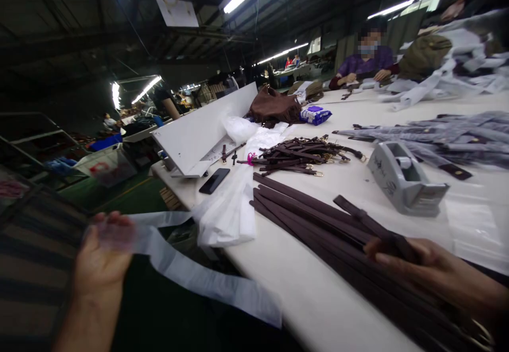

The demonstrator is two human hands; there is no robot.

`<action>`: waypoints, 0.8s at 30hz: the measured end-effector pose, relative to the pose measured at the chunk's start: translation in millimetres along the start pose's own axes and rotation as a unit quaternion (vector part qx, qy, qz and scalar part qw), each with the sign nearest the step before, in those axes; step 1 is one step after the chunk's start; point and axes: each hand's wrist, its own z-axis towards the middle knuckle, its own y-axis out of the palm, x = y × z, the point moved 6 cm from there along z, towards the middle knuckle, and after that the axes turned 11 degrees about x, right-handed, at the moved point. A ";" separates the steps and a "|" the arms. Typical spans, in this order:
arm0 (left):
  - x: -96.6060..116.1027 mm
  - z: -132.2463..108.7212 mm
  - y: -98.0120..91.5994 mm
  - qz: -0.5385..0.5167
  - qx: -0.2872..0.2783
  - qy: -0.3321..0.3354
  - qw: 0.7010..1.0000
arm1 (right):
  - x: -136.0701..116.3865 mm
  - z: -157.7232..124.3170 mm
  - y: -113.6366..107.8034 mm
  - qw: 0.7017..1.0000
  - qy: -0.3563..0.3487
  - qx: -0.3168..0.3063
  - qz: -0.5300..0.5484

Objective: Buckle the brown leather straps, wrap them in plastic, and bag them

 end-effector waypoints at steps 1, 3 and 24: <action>-19.2 -23.2 6.4 0.010 -0.011 -0.036 0.999 | -13.5 2.6 12.4 0.999 0.004 -0.039 0.004; -67.4 -76.0 32.3 0.021 -0.053 -0.099 0.993 | -44.2 2.3 40.0 0.993 -0.005 -0.111 0.046; -110.2 -23.9 -17.2 0.267 -0.025 -0.119 0.956 | 4.1 -37.7 -31.9 0.964 0.108 -0.238 0.047</action>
